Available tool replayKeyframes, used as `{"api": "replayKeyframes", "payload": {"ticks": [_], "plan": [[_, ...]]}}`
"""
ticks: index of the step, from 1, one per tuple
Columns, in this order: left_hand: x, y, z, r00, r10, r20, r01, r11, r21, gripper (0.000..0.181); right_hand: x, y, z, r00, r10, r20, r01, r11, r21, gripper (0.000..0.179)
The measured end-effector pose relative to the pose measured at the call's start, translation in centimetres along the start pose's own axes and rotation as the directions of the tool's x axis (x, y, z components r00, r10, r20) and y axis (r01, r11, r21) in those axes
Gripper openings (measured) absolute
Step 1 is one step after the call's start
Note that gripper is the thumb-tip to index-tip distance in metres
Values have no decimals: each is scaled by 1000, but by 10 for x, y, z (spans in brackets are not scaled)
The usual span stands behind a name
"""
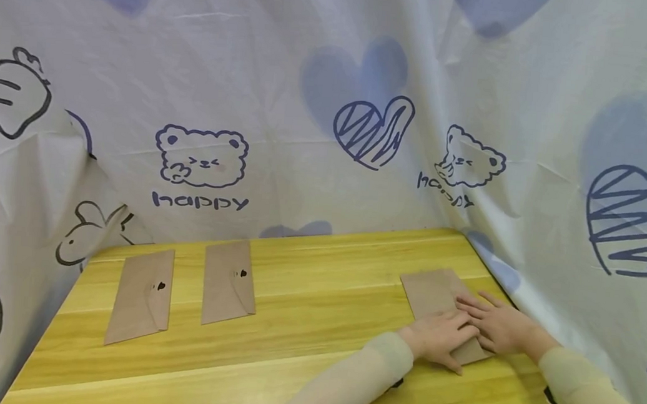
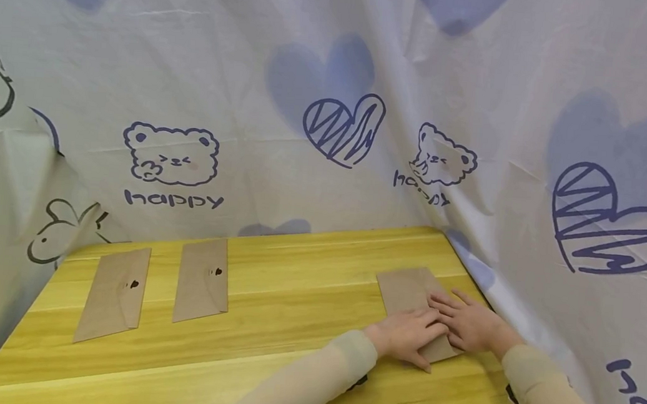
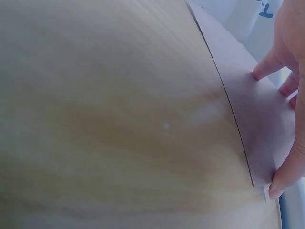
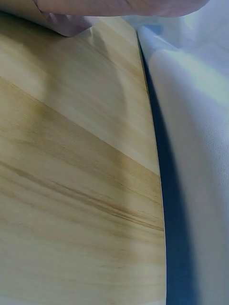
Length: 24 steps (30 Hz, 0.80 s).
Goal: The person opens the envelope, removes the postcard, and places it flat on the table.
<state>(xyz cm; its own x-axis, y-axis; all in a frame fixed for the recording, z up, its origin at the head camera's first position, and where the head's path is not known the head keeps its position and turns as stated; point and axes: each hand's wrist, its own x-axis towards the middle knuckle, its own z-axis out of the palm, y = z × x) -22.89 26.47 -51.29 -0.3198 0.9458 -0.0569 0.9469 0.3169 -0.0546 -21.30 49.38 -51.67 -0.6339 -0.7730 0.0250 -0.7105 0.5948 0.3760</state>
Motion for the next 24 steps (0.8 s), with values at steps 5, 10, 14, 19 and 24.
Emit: {"api": "replayKeyframes", "payload": {"ticks": [5, 10, 14, 19, 24], "plan": [[-1, 2, 0, 1000, 3, -14, -2, 1000, 6, 84, -3, 0, 3, 999, 52, 2, -52, 998, 42, 54], [-1, 2, 0, 999, 13, -35, -13, 1000, 19, 83, -7, -1, 4, 995, 97, 28, -99, 993, 60, 49], [-1, 2, -1, 999, 13, -49, -11, 999, 30, 85, -10, -1, 3, 987, 151, 46, -154, 986, 65, 51], [-1, 3, -2, 1000, 7, -23, -6, 1000, 23, 86, -19, -1, 4, 976, 212, 46, -215, 973, 89, 48], [0, 3, -2, 1000, 8, -17, -8, 1000, 6, 85, -23, -4, 2, 949, 298, 99, -311, 937, 159, 48]]}}
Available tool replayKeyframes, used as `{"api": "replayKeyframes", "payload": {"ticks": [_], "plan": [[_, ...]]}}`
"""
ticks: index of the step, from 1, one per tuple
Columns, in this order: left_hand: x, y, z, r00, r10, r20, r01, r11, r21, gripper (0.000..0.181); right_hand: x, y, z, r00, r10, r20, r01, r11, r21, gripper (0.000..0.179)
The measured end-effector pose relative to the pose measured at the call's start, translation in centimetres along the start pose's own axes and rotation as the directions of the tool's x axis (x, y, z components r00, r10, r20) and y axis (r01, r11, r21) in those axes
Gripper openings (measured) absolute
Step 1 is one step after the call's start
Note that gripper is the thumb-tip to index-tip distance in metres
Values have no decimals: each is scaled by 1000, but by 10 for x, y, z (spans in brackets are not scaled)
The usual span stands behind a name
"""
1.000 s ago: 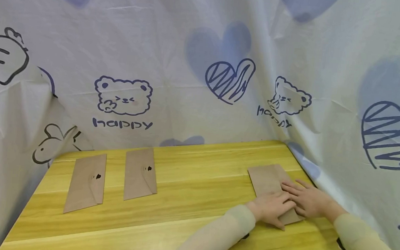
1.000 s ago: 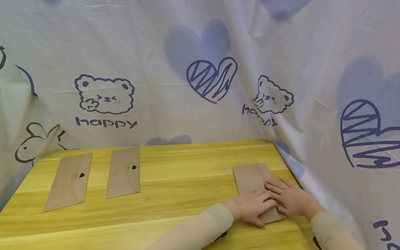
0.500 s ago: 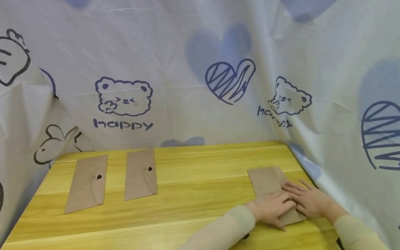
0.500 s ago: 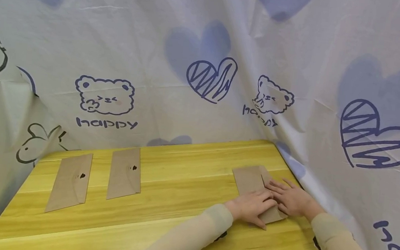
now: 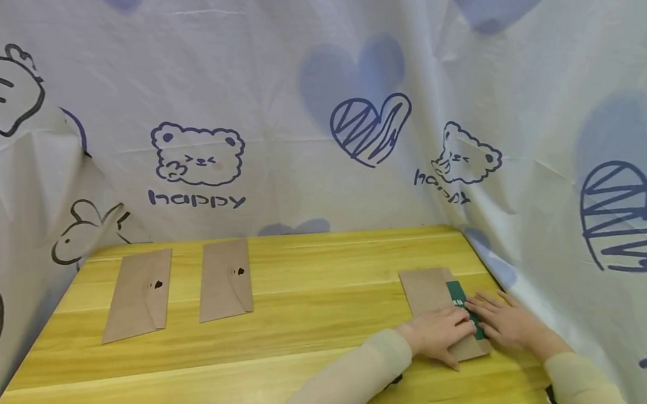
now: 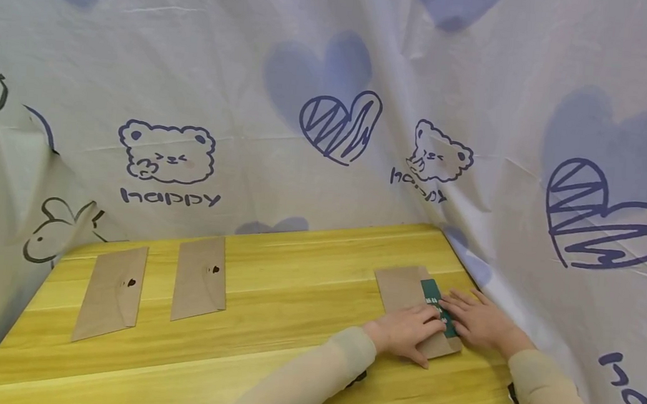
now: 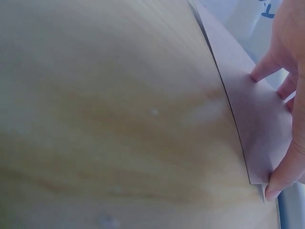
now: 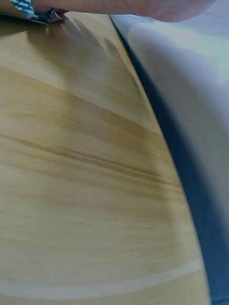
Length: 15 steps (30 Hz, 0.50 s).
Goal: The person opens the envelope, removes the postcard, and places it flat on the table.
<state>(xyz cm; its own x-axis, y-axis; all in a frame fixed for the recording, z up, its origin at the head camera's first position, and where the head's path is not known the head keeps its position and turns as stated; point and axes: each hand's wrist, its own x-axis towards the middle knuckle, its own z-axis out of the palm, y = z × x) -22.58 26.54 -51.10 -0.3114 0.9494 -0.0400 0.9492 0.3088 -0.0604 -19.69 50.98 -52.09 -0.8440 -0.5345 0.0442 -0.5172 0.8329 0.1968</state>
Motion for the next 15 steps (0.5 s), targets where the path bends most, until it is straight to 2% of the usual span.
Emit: {"api": "replayKeyframes", "payload": {"ticks": [5, 11, 15], "plan": [[0, 0, 1, 1000, -1, -14, 1, 1000, -7, 84, 0, -4, -2, 993, 112, 36, -115, 989, 96, 51], [0, 0, 1, 1000, -3, -10, 3, 1000, -12, 82, 4, -6, 0, 987, 155, 30, -157, 982, 108, 53], [2, 0, 1, 999, -19, 36, 20, 1000, -18, 84, 8, -5, 2, 984, 179, -5, -177, 976, 125, 52]]}}
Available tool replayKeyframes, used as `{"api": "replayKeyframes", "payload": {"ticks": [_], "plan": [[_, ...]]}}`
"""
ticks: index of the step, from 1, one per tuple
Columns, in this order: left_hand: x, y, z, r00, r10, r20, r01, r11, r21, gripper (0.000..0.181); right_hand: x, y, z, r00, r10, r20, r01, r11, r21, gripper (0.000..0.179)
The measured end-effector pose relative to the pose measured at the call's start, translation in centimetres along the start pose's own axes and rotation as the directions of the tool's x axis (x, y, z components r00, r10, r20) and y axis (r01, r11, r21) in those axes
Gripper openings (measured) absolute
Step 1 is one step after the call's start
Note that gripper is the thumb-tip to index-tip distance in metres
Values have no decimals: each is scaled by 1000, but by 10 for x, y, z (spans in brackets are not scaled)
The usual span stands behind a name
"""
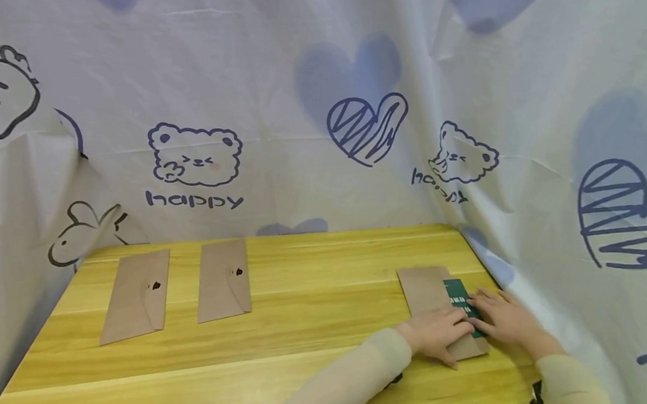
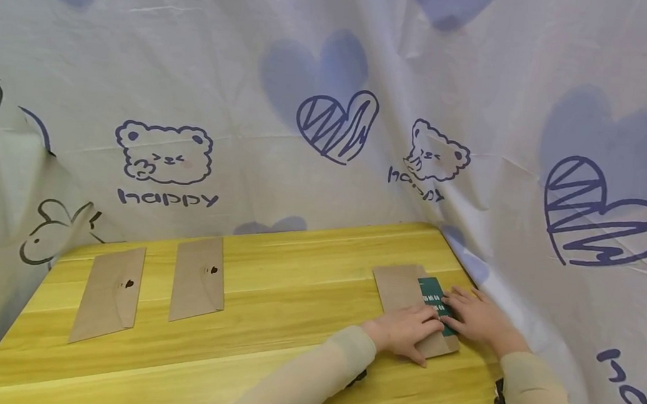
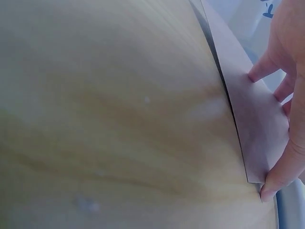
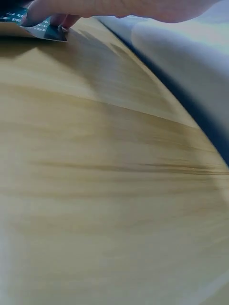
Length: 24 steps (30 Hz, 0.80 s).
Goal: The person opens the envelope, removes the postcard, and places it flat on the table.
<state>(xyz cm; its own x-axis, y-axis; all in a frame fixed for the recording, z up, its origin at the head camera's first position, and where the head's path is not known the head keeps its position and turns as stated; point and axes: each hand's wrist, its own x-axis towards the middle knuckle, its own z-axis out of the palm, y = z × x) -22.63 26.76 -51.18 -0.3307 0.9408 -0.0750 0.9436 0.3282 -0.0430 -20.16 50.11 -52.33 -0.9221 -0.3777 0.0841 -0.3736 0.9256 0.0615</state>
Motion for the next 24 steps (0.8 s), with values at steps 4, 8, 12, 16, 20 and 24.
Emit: {"api": "replayKeyframes", "payload": {"ticks": [4, 8, 12, 16, 20, 24], "plan": [[1, 0, 0, 999, -12, 41, 12, 1000, -4, 85, 9, 1, 2, 995, -1, -103, 4, 1000, 23, 42], [2, -1, 1, 999, -12, 41, 12, 1000, -5, 84, 23, 1, 2, 978, 7, -207, 1, 999, 41, 35], [2, -2, 2, 999, -7, 33, 8, 1000, -18, 82, 36, 1, 2, 980, 86, -180, -81, 996, 37, 46], [3, -3, 2, 999, 2, 32, -1, 1000, -27, 81, 46, 3, 1, 981, 161, -104, -158, 987, 38, 58], [3, -3, 3, 999, 3, 36, -2, 1000, -22, 81, 54, 5, 2, 983, 175, -62, -174, 984, 19, 62], [3, -3, 4, 999, 4, 36, -3, 1000, -13, 81, 59, 6, 5, 983, 183, -30, -183, 983, -4, 61]]}}
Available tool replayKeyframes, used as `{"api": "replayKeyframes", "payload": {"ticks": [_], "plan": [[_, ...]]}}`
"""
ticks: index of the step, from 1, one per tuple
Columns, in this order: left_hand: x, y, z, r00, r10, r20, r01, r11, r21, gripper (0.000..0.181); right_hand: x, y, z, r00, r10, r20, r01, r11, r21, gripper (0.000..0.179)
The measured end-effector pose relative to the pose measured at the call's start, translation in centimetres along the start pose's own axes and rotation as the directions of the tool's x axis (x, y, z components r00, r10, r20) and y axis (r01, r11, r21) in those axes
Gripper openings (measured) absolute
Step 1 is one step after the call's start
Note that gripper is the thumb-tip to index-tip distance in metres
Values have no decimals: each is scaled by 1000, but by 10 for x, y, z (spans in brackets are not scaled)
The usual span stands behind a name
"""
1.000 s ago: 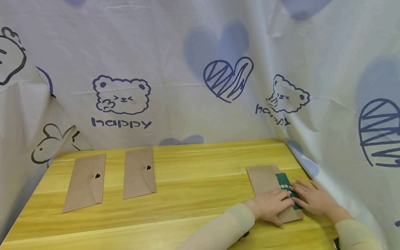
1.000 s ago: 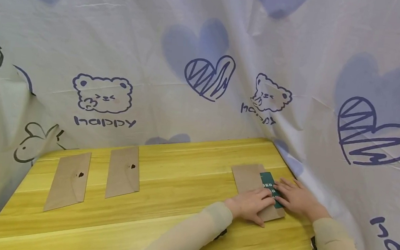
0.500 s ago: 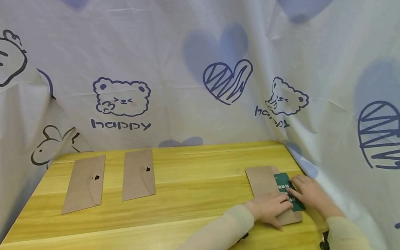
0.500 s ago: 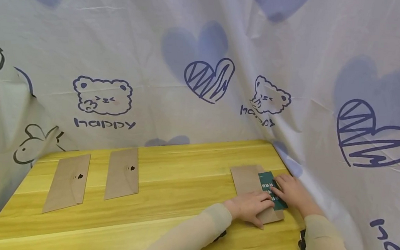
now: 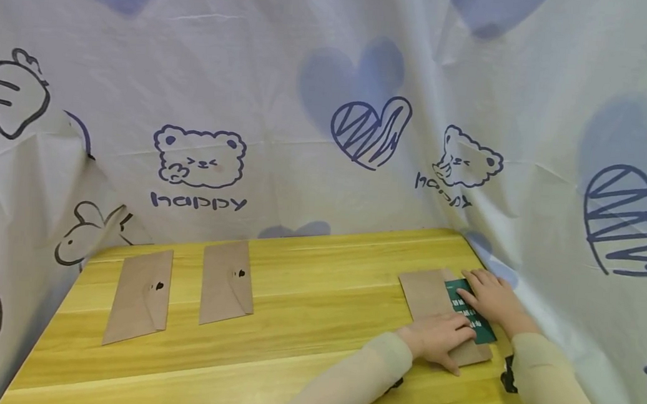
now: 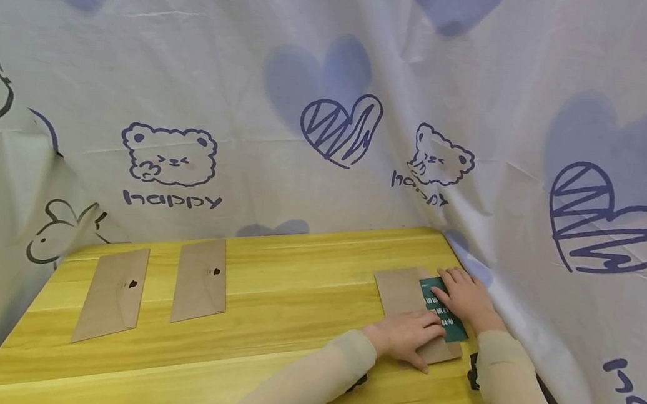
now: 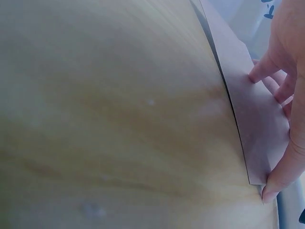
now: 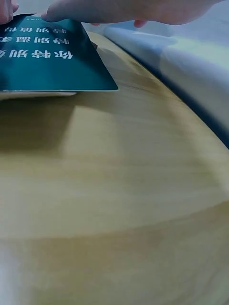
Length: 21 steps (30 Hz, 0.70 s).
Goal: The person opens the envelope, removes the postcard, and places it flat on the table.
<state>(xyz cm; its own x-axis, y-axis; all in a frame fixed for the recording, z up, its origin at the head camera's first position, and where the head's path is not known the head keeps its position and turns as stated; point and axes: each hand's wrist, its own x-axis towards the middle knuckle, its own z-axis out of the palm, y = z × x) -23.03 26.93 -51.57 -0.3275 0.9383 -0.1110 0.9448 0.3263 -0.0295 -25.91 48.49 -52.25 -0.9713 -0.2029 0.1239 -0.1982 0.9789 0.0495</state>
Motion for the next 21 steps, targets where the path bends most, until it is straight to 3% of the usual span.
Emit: {"api": "replayKeyframes", "payload": {"ticks": [8, 21], "plan": [[-1, 1, -3, 1000, 0, 4, 0, 1000, -20, 80, 3, 1, 2, 999, 18, 46, -17, 1000, -12, 59], [-3, -1, -1, 1000, -6, -18, 5, 1000, -27, 82, 6, 1, 6, 996, -31, -86, 28, 999, -39, 32]]}}
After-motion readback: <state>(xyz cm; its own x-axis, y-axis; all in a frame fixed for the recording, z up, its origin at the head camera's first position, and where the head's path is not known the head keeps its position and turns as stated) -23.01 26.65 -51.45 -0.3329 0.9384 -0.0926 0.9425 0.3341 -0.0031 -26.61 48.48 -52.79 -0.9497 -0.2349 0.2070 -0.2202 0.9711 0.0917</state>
